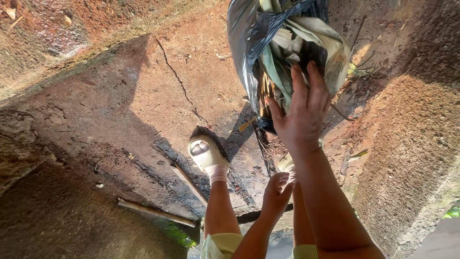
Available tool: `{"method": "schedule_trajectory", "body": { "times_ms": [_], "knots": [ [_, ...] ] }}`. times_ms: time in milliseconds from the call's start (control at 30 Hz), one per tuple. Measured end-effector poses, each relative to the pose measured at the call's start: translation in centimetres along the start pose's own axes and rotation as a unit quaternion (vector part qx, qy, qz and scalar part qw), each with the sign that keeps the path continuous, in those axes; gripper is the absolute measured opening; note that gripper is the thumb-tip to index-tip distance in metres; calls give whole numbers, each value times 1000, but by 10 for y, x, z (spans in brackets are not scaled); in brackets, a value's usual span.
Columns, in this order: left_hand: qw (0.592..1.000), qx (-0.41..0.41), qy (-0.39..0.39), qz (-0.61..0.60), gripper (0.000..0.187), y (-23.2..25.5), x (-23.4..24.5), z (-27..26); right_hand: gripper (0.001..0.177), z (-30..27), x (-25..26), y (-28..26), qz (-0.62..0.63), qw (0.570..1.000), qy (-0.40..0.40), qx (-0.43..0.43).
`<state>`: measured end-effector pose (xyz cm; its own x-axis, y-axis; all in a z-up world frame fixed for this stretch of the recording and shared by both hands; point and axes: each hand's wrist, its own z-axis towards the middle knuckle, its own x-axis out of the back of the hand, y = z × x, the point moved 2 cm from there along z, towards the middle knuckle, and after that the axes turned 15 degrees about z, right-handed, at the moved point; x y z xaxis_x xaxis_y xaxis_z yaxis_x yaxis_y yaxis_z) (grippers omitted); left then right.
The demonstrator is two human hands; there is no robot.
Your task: Collecting dry bamboo leaves and sticks from the ground and placing them into a black garbage bag.
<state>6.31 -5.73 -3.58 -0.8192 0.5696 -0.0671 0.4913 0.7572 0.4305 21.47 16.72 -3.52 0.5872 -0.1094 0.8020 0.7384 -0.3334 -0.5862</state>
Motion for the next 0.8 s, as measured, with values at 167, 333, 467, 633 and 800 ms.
{"method": "schedule_trajectory", "body": {
  "times_ms": [167,333,467,633,800],
  "knots": [
    [1000,4,-11,-7,36,3,-4,2,20,0,9,-13,152,984,95,22],
    [1000,6,-18,8,33,10,-4,4,35,11,-8,2,137,987,79,8],
    [999,28,-12,43,39,3,-10,8,19,-12,32,30,252,946,180,98],
    [999,34,-12,10,35,-10,-18,15,33,-50,60,153,373,864,336,46],
    [999,43,-15,-5,32,-14,-25,18,28,-24,20,275,269,922,227,-161]
  ]
}}
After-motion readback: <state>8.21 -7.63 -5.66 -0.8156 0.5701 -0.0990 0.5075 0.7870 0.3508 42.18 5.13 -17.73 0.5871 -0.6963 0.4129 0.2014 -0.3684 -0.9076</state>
